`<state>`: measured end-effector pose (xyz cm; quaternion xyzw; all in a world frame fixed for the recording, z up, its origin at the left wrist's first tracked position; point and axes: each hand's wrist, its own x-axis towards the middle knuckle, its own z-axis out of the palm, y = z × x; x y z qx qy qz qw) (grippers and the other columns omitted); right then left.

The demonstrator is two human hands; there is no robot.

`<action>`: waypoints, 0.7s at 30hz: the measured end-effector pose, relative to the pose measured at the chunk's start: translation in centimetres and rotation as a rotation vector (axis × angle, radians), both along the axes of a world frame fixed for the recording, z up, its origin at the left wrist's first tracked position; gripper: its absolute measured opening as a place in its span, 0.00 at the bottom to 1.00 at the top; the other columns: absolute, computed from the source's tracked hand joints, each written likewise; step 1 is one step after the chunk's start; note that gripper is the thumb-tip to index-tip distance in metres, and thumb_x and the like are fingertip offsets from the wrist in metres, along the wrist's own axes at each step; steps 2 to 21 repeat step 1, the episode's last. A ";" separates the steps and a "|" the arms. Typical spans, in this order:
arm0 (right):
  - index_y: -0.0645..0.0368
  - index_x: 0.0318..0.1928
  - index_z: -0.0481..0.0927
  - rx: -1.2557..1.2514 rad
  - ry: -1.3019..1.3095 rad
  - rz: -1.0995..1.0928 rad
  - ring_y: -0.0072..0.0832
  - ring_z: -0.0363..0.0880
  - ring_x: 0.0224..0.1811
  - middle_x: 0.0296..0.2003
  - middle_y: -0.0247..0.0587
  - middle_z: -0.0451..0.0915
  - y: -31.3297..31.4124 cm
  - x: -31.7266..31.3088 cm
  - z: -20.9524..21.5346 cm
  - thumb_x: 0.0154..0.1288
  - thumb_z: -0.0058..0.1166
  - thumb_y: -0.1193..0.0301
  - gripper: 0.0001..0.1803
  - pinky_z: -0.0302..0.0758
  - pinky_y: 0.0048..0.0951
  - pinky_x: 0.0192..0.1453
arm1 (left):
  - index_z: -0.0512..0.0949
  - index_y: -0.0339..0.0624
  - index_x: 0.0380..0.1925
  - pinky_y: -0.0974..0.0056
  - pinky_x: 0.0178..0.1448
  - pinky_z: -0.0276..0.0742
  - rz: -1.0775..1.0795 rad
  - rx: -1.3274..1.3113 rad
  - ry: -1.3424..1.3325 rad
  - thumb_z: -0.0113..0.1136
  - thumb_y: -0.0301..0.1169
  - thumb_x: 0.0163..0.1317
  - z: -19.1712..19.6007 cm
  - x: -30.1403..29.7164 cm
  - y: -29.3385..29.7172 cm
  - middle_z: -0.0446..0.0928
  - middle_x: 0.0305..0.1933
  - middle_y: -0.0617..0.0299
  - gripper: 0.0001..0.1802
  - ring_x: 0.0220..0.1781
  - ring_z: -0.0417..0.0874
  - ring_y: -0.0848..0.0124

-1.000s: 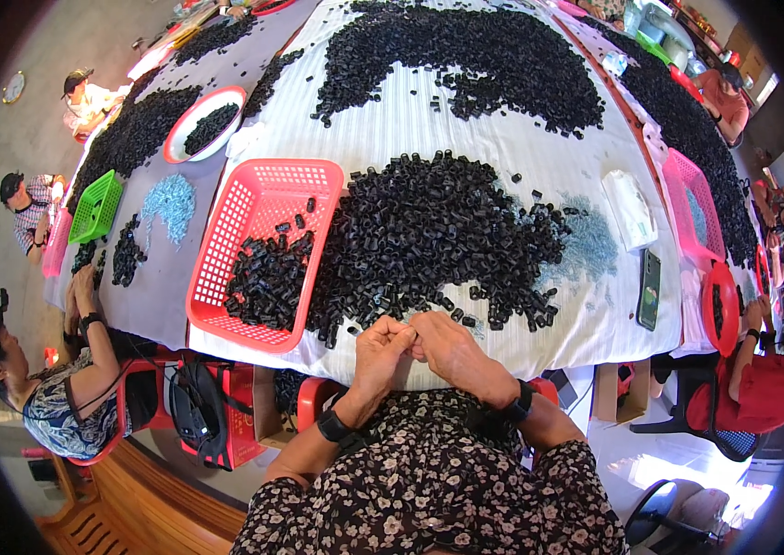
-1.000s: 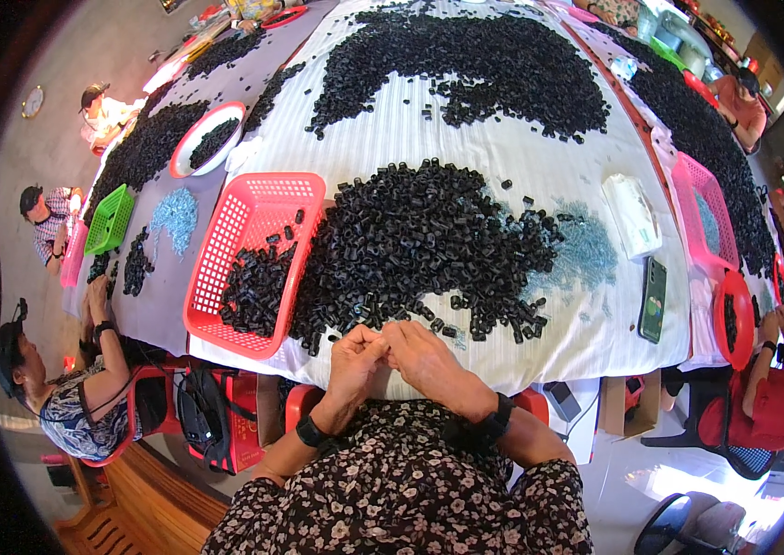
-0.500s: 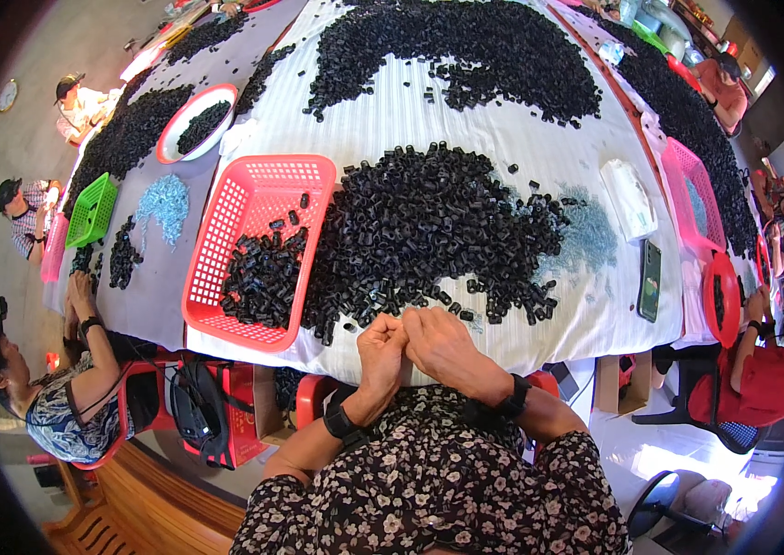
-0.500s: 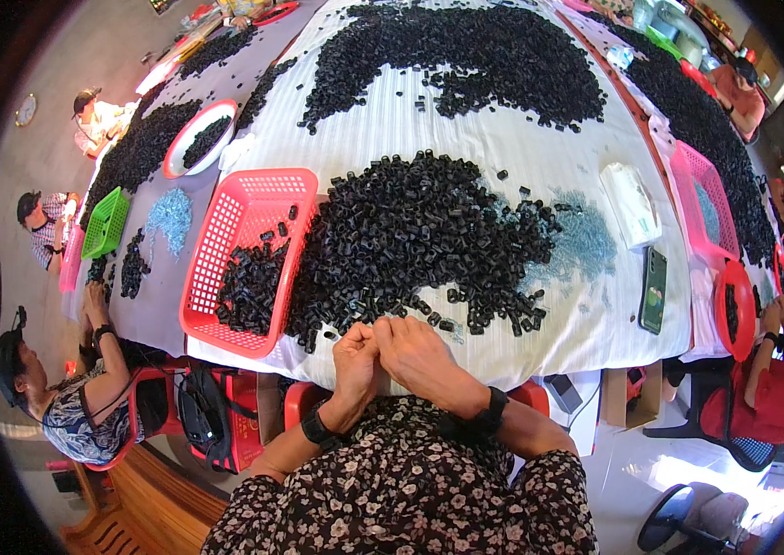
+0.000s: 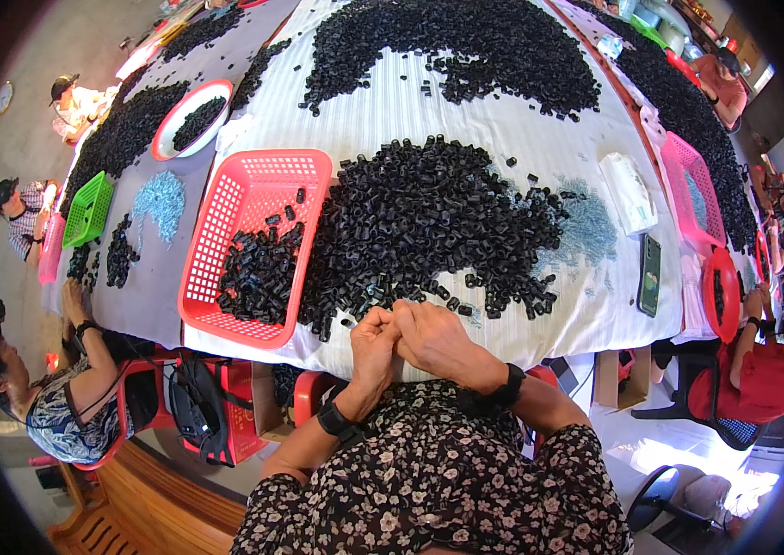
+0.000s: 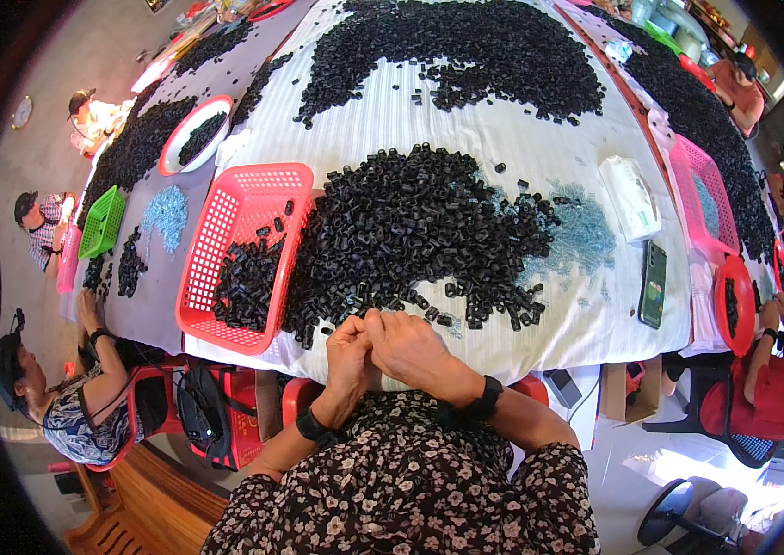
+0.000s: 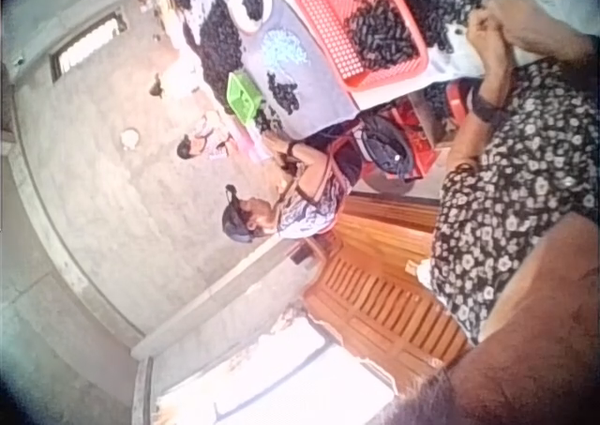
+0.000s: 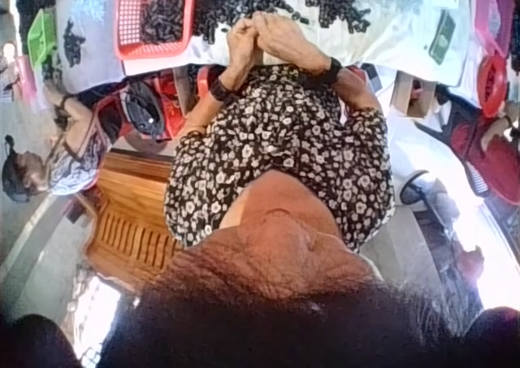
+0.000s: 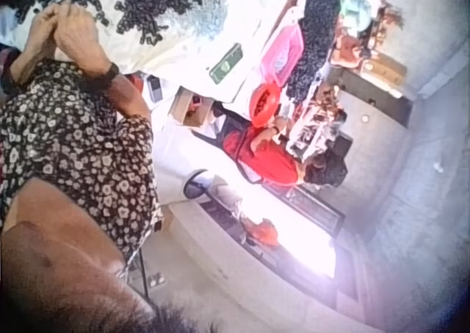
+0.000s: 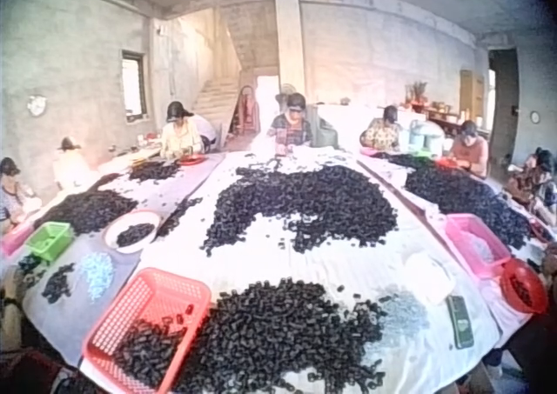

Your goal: Sorting and inspecting small black rubber or plastic components on a production table.

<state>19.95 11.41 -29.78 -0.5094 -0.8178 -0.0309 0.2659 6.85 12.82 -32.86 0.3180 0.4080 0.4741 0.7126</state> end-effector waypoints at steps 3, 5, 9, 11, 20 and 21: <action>0.64 0.44 0.71 -0.032 0.016 0.015 0.27 0.73 0.26 0.24 0.33 0.71 -0.1 0.2 -0.3 0.48 0.57 0.66 0.23 0.72 0.26 0.28 | 0.74 0.39 0.27 0.77 0.31 0.68 -0.036 0.025 -0.008 0.55 0.21 0.62 -0.2 -0.1 0.0 0.75 0.26 0.68 0.05 0.26 0.72 0.83; 0.64 0.44 0.71 -0.032 0.016 0.015 0.27 0.73 0.26 0.24 0.33 0.71 -0.1 0.2 -0.3 0.48 0.57 0.66 0.23 0.72 0.26 0.28 | 0.74 0.39 0.27 0.77 0.31 0.68 -0.036 0.025 -0.008 0.55 0.21 0.62 -0.2 -0.1 0.0 0.75 0.26 0.68 0.05 0.26 0.72 0.83; 0.64 0.44 0.71 -0.032 0.016 0.015 0.27 0.73 0.26 0.24 0.33 0.71 -0.1 0.2 -0.3 0.48 0.57 0.66 0.23 0.72 0.26 0.28 | 0.74 0.39 0.27 0.77 0.31 0.68 -0.036 0.025 -0.008 0.55 0.21 0.62 -0.2 -0.1 0.0 0.75 0.26 0.68 0.05 0.26 0.72 0.83; 0.64 0.44 0.71 -0.032 0.016 0.015 0.27 0.73 0.26 0.24 0.33 0.71 -0.1 0.2 -0.3 0.48 0.57 0.66 0.23 0.72 0.26 0.28 | 0.74 0.39 0.27 0.77 0.31 0.68 -0.036 0.025 -0.008 0.55 0.21 0.62 -0.2 -0.1 0.0 0.75 0.26 0.68 0.05 0.26 0.72 0.83; 0.64 0.44 0.71 -0.032 0.016 0.015 0.27 0.73 0.26 0.24 0.33 0.71 -0.1 0.2 -0.3 0.48 0.57 0.66 0.23 0.72 0.26 0.28 | 0.74 0.39 0.27 0.77 0.31 0.68 -0.036 0.025 -0.008 0.55 0.21 0.62 -0.2 -0.1 0.0 0.75 0.26 0.68 0.05 0.26 0.72 0.83; 0.64 0.44 0.71 -0.032 0.016 0.015 0.27 0.73 0.26 0.24 0.33 0.71 -0.1 0.2 -0.3 0.48 0.57 0.66 0.23 0.72 0.26 0.28 | 0.74 0.39 0.27 0.77 0.31 0.68 -0.036 0.025 -0.008 0.55 0.21 0.62 -0.2 -0.1 0.0 0.75 0.26 0.68 0.05 0.26 0.72 0.83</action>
